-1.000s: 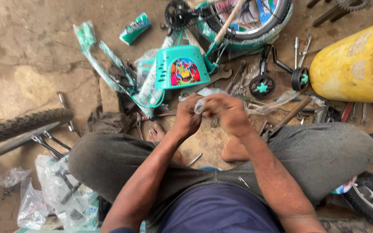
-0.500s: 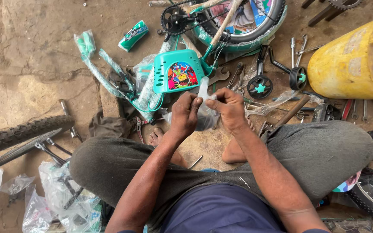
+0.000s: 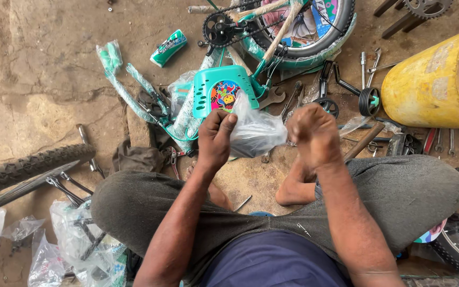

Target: The person assembles a bicycle wheel hub by inserting a bolt and tightening it with a screwdriver. They then attach a green plastic gear to the hub. Finally, they attach a metal bracket to a green plastic basket using bolts and nuts.

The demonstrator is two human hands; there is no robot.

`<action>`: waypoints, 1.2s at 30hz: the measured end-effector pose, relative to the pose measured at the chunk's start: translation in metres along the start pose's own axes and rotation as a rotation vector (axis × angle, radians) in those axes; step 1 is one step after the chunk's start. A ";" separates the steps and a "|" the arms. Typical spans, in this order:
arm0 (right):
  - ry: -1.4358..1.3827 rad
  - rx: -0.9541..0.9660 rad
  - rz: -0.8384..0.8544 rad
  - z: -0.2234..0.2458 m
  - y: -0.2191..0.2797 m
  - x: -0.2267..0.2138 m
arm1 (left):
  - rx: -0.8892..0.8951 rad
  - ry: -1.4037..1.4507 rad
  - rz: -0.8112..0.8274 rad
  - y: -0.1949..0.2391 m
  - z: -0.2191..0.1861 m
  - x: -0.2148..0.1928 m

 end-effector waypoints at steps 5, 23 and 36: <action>0.249 0.390 -0.077 -0.028 -0.004 -0.003 | 0.075 -0.009 0.127 0.005 -0.008 -0.001; -0.448 0.093 0.002 0.009 0.009 0.035 | 0.567 -0.231 0.179 0.009 -0.016 -0.002; 0.494 0.086 -0.433 0.049 -0.031 -0.080 | -0.602 0.971 0.571 0.087 0.030 0.122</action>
Point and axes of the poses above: each hand's wrist, its own y-axis away from the middle knuckle, its own x-axis out of the palm, z = x × y, the point moved 1 cm from there along -y, towards the middle knuckle, and after that the axes turned 15 degrees about -y, right-handed, at the moved point
